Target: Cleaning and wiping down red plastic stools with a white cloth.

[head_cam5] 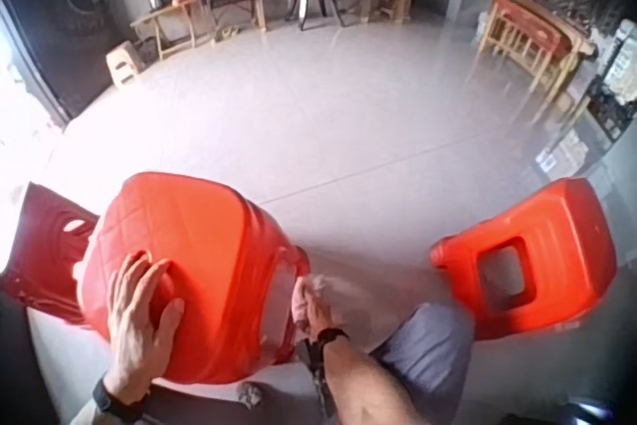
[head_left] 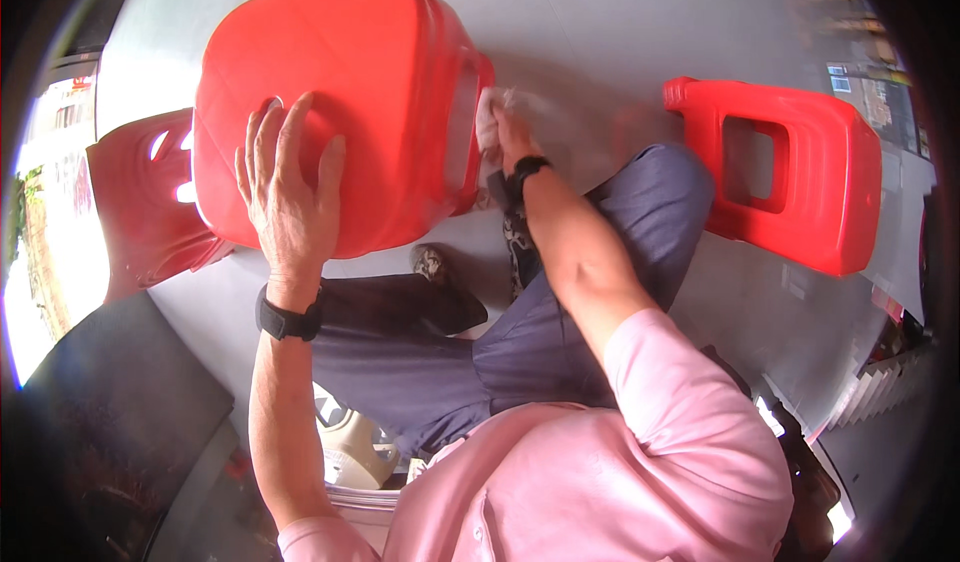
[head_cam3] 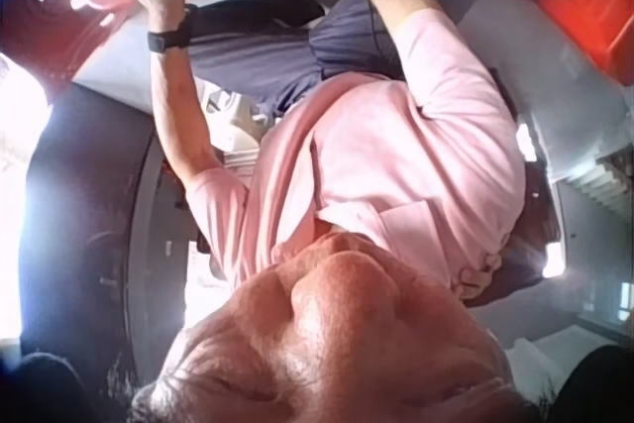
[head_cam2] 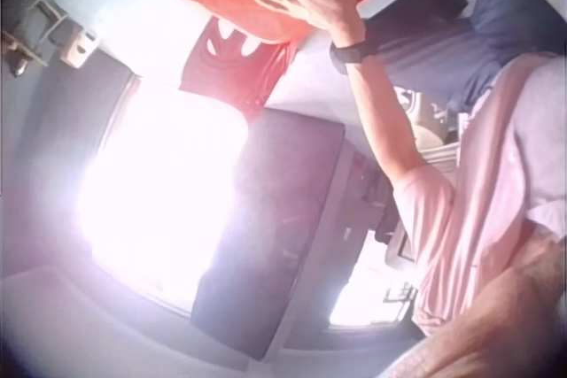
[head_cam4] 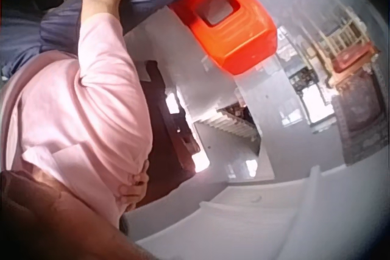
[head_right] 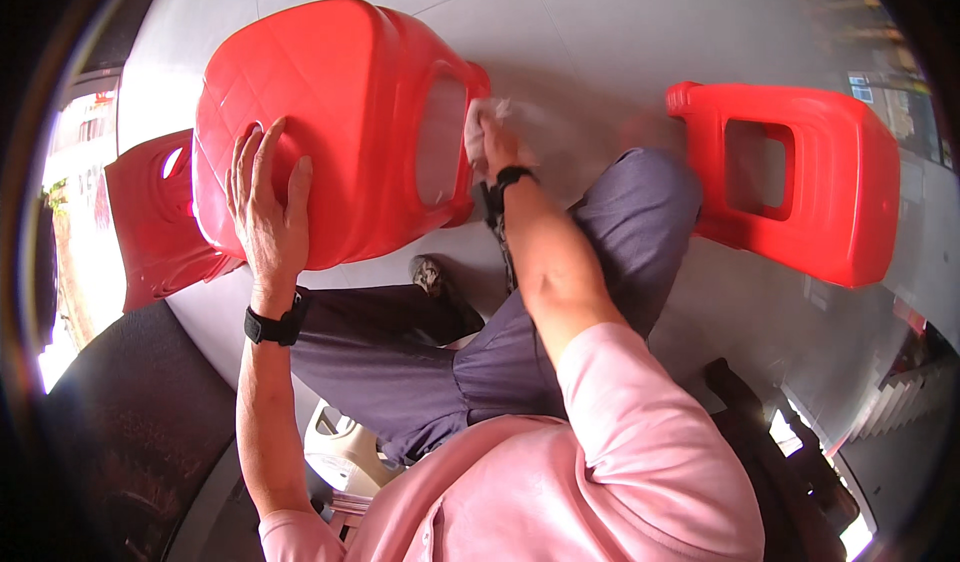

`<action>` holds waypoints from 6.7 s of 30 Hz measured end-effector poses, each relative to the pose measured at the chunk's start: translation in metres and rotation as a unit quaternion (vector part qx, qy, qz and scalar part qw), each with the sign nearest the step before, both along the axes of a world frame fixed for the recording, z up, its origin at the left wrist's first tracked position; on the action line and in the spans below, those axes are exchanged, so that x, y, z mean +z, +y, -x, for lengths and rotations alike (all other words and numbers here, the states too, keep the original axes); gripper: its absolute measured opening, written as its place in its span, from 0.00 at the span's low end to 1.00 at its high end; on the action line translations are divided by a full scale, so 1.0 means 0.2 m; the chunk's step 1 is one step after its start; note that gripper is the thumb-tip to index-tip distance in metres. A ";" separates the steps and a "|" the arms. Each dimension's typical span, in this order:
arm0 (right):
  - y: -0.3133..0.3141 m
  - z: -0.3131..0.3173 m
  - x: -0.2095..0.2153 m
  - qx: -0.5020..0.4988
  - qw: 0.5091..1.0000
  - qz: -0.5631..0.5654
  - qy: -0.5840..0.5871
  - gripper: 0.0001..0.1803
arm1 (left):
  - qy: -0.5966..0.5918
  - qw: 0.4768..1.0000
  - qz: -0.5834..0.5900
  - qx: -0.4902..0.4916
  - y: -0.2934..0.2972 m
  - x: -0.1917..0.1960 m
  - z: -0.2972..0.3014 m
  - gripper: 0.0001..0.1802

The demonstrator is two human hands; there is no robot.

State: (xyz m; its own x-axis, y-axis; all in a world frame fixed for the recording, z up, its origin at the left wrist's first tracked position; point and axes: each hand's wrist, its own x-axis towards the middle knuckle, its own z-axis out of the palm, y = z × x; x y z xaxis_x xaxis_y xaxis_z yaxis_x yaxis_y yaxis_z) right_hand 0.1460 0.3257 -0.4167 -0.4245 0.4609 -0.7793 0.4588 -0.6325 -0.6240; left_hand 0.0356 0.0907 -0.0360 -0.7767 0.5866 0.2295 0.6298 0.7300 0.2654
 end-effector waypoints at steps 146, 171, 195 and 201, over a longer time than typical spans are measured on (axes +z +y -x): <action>-0.58 0.11 2.08 0.217 0.558 -0.707 0.376 0.12 | 0.008 0.986 -0.101 0.132 -0.29 -0.02 -0.15 0.36; -1.05 -0.45 1.36 0.082 0.826 -0.459 0.318 0.21 | 0.016 0.992 0.047 0.120 -0.19 -0.05 -0.21 0.33; -1.05 -0.43 1.35 0.138 0.696 -0.641 0.294 0.26 | 0.028 0.989 0.054 0.134 -0.18 -0.06 -0.21 0.32; -0.75 -0.48 1.51 0.124 0.778 -0.479 0.386 0.21 | 0.019 0.990 0.047 0.130 -0.19 -0.07 -0.20 0.31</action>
